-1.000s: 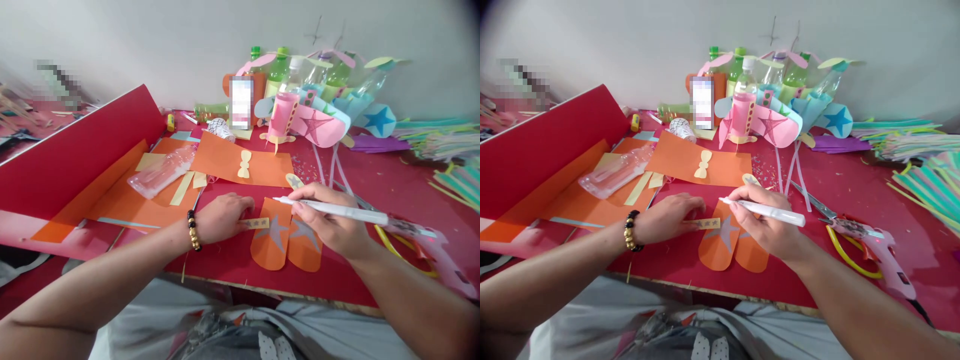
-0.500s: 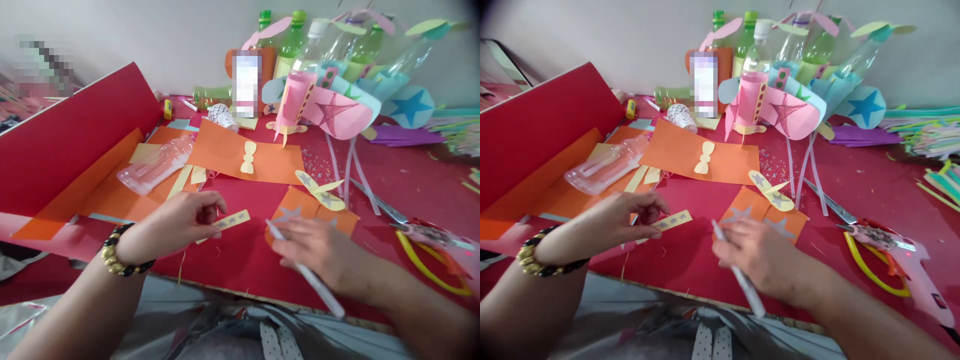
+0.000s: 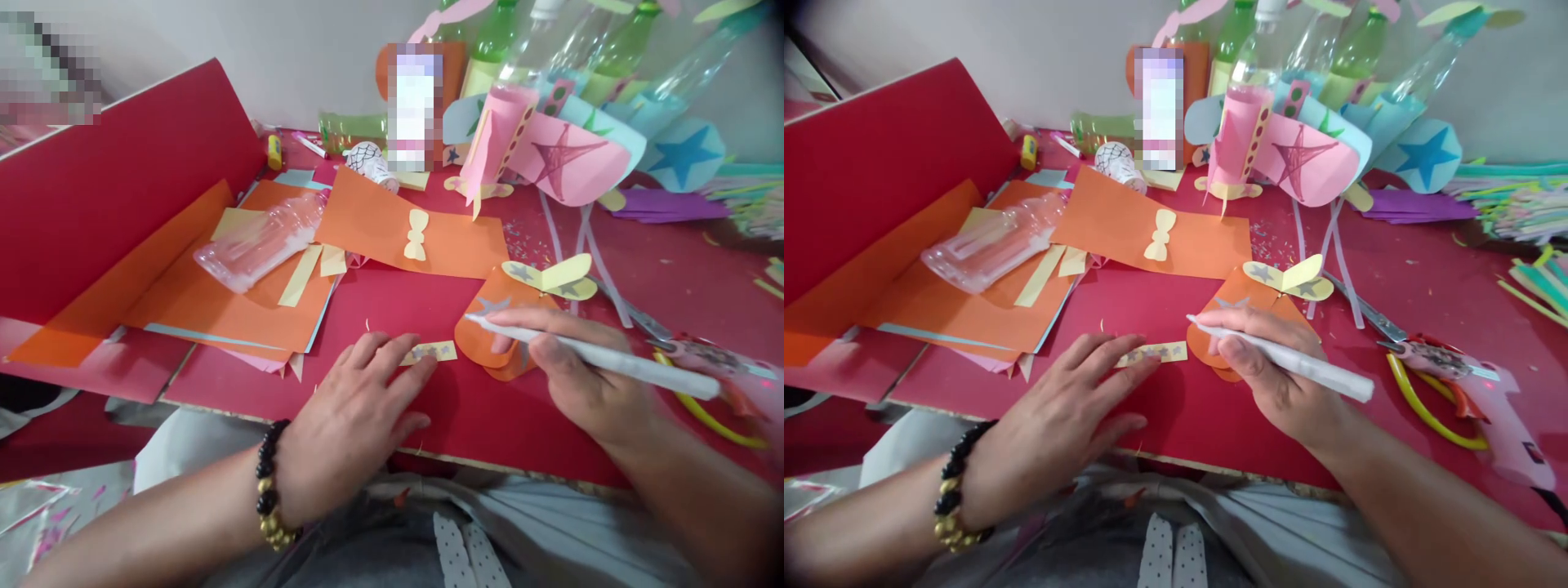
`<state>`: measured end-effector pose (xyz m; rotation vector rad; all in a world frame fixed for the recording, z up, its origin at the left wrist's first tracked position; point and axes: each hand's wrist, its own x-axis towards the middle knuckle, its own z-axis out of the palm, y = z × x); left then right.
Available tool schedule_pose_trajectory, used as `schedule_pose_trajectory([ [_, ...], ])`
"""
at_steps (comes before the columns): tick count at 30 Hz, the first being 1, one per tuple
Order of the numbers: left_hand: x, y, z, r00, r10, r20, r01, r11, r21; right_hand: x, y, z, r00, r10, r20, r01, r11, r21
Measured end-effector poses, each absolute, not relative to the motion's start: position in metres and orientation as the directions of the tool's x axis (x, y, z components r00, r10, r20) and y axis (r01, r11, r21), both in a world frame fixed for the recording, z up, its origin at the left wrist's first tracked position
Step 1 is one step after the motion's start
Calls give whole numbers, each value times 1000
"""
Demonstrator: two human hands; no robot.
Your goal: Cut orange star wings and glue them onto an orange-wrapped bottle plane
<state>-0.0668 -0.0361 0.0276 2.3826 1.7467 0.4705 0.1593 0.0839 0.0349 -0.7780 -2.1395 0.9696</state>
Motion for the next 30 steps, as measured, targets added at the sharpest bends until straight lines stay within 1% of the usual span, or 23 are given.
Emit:
schedule_pose_trajectory([
  [3,-59,-42,14,262,953,151,923,-293,248,150,80,29,-609,767,203,290,454,-843],
  [5,-56,-43,8,263,953,148,928,-292,230,145,79,25,-633,757,164,321,449,-834],
  [7,-54,-42,5,263,953,151,930,-292,222,143,79,22,-669,728,147,347,481,-805],
  [9,-54,-41,7,258,956,140,932,-284,223,142,79,20,-689,709,147,363,514,-777],
  [14,-54,-39,16,233,971,54,941,-239,241,140,80,21,-706,696,132,388,535,-750],
  [20,-53,-39,18,229,973,36,943,-231,242,136,81,19,-724,673,151,367,561,-742],
  [30,-54,-37,20,238,971,14,945,-235,227,138,80,16,-734,666,134,367,555,-747],
])
